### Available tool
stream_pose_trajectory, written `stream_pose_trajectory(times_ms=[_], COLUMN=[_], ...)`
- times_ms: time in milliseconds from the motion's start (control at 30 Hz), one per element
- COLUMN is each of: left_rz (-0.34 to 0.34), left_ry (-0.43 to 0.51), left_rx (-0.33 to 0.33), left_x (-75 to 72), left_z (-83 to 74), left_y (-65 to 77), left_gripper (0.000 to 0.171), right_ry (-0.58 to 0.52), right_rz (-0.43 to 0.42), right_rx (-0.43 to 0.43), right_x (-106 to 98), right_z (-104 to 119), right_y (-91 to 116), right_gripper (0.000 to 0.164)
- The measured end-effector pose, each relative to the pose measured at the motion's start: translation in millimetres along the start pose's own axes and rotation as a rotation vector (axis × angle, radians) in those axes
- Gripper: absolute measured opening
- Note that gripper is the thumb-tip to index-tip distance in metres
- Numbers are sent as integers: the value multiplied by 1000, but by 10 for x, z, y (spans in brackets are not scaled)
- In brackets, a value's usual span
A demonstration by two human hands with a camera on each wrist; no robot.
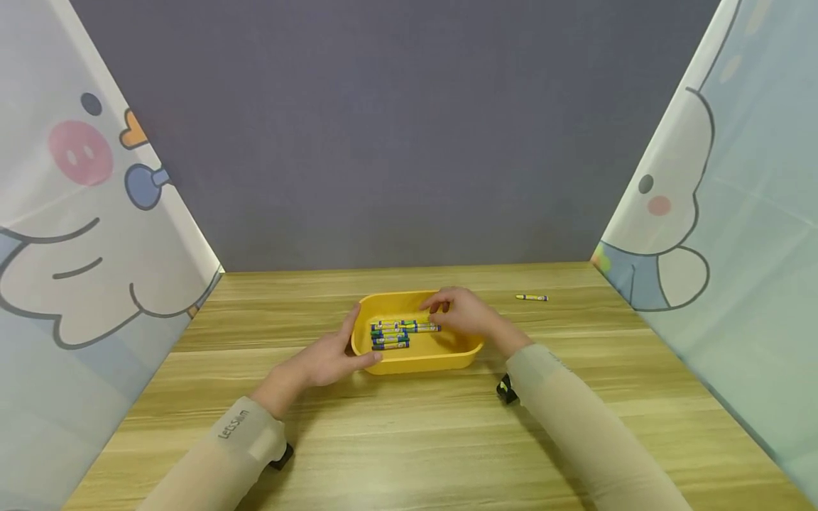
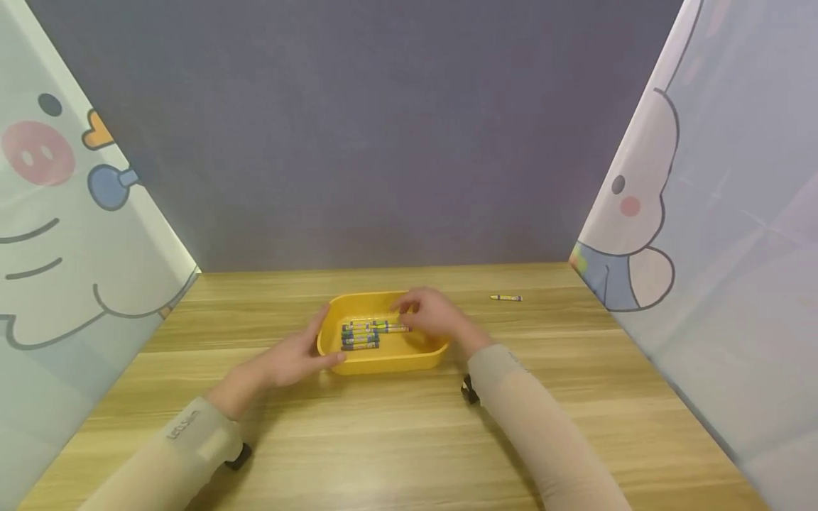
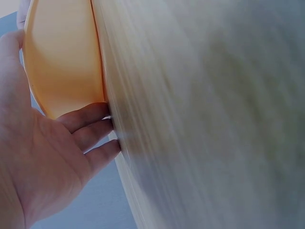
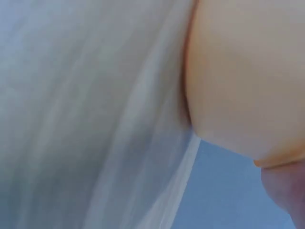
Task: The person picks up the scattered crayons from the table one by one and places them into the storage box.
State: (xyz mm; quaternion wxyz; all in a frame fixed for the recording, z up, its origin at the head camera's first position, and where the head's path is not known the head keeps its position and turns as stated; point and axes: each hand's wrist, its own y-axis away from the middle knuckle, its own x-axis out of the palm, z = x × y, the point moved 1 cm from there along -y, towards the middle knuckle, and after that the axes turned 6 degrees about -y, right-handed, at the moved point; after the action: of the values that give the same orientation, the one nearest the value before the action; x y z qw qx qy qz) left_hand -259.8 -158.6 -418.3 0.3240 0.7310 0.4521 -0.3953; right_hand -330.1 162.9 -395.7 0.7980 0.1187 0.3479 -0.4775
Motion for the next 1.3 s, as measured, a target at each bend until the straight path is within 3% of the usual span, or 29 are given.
stream_pose_trajectory(times_ms=[167, 367, 633, 933, 1067, 1300], left_rz=[8, 14, 13, 12, 7, 4], left_ry=[1, 11, 7, -1, -2, -3], left_rx=[3, 0, -2, -3, -2, -7], left_x=[1, -10, -20, -28, -25, -21], left_z=[-14, -18, -3, -29, -15, 9], left_y=[4, 5, 8, 20, 14, 13], left_gripper=[124, 125, 125, 126, 126, 126], right_ry=[-136, 36, 272, 438, 448, 373], right_rz=[-138, -234, -197, -141, -118, -93], right_rx=[-17, 102, 203, 275, 290, 313], right_x=[-226, -671, -1103, -1275, -1301, -1285], right_z=[-110, -494, -998, -1209, -1246, -1223], right_y=[46, 233, 582, 781, 807, 782], right_gripper=[26, 27, 36, 40, 40, 41])
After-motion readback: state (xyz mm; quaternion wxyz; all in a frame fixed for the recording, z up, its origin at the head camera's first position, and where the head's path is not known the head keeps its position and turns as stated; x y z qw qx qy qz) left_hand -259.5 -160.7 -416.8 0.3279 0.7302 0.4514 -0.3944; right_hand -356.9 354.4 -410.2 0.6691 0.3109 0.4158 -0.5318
